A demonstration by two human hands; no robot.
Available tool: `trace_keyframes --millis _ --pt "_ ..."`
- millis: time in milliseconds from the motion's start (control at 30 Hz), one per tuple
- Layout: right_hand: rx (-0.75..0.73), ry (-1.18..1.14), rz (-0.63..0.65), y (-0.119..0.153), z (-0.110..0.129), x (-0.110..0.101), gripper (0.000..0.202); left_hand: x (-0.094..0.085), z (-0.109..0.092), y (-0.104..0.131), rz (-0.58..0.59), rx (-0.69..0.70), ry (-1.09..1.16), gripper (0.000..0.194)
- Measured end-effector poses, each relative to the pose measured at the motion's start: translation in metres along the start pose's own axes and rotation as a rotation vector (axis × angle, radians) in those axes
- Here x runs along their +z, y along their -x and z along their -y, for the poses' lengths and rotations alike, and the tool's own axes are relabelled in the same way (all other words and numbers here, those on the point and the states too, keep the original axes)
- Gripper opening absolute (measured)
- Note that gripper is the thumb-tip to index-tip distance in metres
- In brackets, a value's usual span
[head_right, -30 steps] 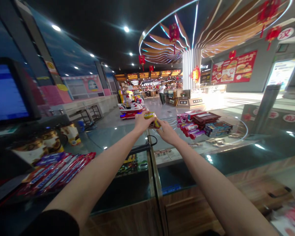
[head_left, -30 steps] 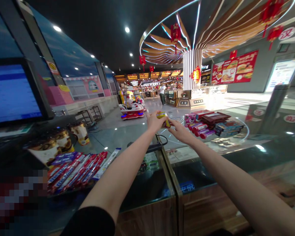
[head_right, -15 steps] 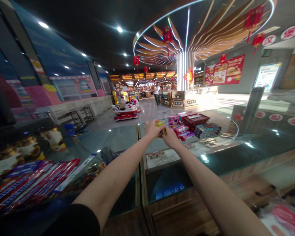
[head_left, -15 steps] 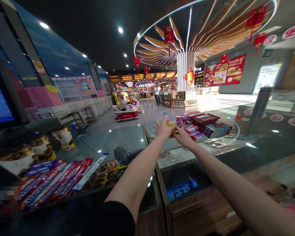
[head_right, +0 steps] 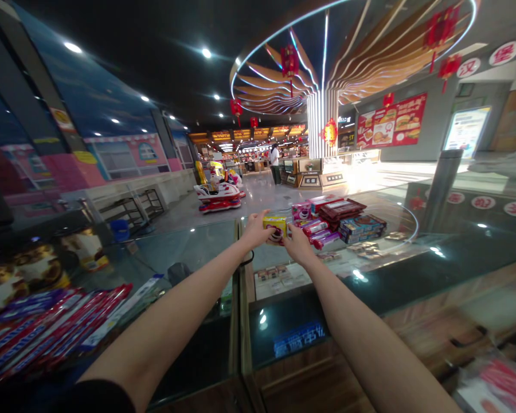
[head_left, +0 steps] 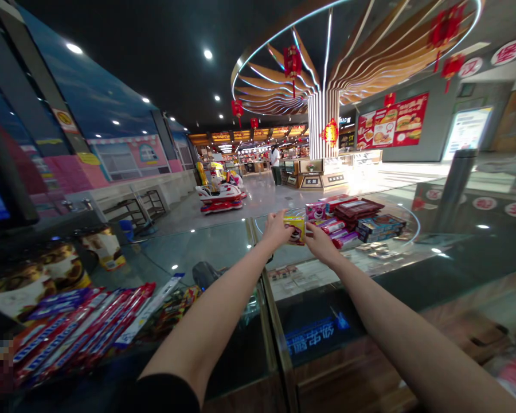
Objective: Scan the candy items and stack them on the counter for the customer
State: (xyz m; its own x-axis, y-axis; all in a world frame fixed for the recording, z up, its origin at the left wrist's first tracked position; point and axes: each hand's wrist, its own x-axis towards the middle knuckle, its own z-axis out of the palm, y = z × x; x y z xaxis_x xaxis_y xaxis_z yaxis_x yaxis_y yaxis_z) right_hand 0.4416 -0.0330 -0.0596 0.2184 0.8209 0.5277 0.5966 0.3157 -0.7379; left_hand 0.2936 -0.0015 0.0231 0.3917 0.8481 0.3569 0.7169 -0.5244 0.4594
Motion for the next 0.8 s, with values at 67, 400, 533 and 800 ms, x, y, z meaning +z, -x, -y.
trace_keyframes --millis 67,400,533,800 --pt "0.011 0.030 -0.039 -0.001 0.003 -0.001 0.052 -0.004 0.004 0.003 0.010 0.053 -0.021 0.065" --pt "0.021 0.285 0.103 -0.014 0.035 -0.011 0.065 -0.004 0.000 -0.007 0.139 0.124 -0.080 0.058" --pt "0.053 0.393 0.219 -0.033 0.041 -0.013 0.066 -0.004 -0.001 -0.019 0.120 0.081 -0.073 0.060" --pt "-0.050 0.621 0.388 -0.079 0.037 -0.005 0.058 0.011 0.022 -0.061 0.116 0.132 -0.088 0.052"
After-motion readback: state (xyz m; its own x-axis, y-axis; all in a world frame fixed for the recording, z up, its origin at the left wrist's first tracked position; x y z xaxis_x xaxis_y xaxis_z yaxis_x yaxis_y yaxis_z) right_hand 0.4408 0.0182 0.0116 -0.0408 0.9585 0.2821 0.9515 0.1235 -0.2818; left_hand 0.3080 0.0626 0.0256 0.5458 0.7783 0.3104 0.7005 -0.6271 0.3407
